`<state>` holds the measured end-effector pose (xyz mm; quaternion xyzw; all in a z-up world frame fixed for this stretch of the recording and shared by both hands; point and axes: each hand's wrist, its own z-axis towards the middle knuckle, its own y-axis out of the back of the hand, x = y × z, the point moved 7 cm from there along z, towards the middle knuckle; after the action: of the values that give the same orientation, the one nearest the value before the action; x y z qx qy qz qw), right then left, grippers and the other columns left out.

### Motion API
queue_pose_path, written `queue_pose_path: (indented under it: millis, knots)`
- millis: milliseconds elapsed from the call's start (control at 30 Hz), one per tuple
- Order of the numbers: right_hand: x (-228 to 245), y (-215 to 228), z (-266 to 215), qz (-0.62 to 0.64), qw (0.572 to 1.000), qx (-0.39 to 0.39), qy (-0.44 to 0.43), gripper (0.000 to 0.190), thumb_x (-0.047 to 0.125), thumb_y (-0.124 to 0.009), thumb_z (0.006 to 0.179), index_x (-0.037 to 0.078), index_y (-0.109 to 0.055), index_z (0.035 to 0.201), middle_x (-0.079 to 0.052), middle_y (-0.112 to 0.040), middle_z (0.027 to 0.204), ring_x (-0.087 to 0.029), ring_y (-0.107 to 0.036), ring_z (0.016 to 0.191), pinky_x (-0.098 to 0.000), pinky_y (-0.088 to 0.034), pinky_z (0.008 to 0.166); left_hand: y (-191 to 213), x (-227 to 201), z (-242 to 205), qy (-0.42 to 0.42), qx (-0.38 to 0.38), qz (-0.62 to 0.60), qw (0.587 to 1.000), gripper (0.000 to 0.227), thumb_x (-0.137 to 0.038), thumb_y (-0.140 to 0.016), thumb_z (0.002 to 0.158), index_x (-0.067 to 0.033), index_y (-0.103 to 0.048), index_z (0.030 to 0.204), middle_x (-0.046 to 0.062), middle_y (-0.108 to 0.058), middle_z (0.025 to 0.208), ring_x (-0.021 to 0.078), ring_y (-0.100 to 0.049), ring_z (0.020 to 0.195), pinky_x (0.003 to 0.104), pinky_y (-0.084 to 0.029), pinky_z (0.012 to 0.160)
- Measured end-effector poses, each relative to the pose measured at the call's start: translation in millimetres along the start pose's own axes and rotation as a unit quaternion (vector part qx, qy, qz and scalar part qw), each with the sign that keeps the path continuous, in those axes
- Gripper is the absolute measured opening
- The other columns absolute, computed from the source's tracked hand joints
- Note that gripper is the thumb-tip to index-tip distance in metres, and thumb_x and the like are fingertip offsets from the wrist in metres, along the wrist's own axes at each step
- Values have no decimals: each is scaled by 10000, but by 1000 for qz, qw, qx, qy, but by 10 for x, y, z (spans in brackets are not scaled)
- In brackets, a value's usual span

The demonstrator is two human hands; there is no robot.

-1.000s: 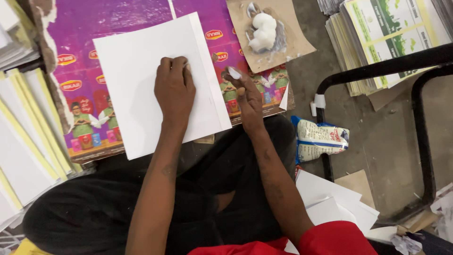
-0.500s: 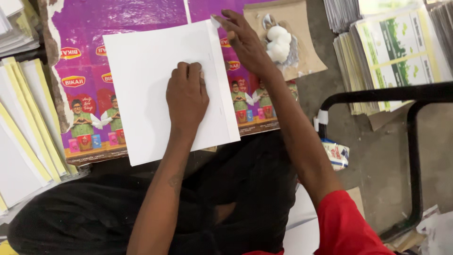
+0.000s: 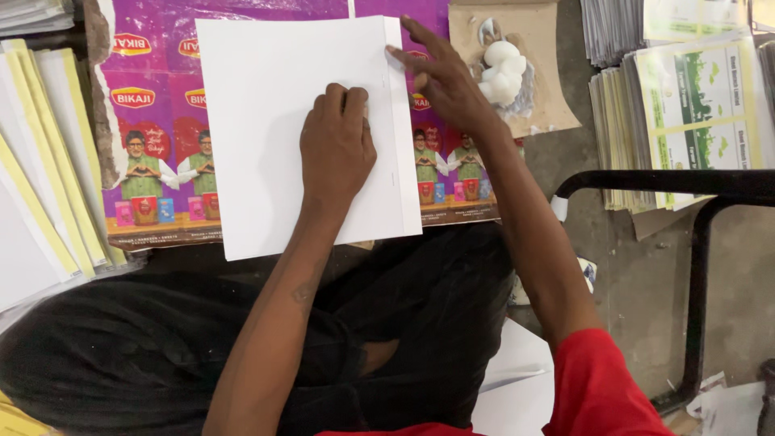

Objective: The person sits on the floor and assembles notebooks by inserting a stack of white pages into a cover, then applying a strip of glue along the spine and pressing the pages to secure them. The person repeats this process for multiple notebooks.

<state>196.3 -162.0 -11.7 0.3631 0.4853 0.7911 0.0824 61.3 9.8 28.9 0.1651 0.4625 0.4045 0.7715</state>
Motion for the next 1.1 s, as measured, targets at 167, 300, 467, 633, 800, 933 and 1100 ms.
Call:
queue_pose_path:
  millis: [167,300,467,633,800,933,1100]
  knots:
    - [213,-48,-355,-59,998,33,-16,547,597,-300,1132,327,-644,1461,-165,-269,1720,-388,-279,1596,-583,-237,1308,-31,10,-9,-4,1,7,1000,241,12,-671,912,-36,-601,1138,102,-543,1002,266,-583,868,399,-507,738]
    - [497,-36,-666,-63,996,35,44,528,589,-354,1093,345,-617,1480,-141,-245,1725,-373,-216,1607,-557,-215,1314,-42,16,-39,-20,-12,13,1000,248,20,-666,905,-34,-597,1137,99,-539,1014,264,-585,890,394,-511,748]
    - [731,-149,-1026,-158,982,106,1,476,226,-480,1105,408,-602,1527,-109,-195,1790,-323,-158,1675,-528,-113,1390,-85,32,-50,-26,-15,25,999,234,19,-670,916,-30,-598,1133,94,-537,1022,257,-581,886,389,-514,747]
    - [1062,-133,-1373,-185,974,128,36,608,447,-676,921,376,-560,1513,-150,-135,1725,-356,-94,1599,-539,-40,1294,-113,49,-61,-32,-13,33,999,268,29,-660,887,-29,-603,1142,95,-545,1029,257,-584,886,385,-510,732]
    - [1271,-176,-1645,-223,960,159,54,675,555,-686,839,348,-566,1470,-150,-186,1689,-363,-127,1571,-592,-77,1265,-87,32,-60,-38,-16,46,998,246,16,-666,908,-28,-606,1143,104,-547,1029,270,-583,882,396,-510,732]
    - [1417,-23,-1765,-168,981,62,77,658,523,-709,840,340,-554,1452,-146,-229,1704,-359,-212,1589,-583,-145,1291,-67,6,-43,-31,-9,50,998,241,1,-663,904,-34,-608,1136,108,-556,1031,277,-596,885,406,-514,726]
    - [1379,78,-1554,58,990,-125,-42,752,163,-589,1046,187,-198,1688,-184,-293,1728,-366,-316,1620,-506,-297,1314,-40,-21,-38,-28,-7,46,998,155,-61,-666,950,-51,-605,1091,110,-563,1028,283,-600,884,420,-508,728]
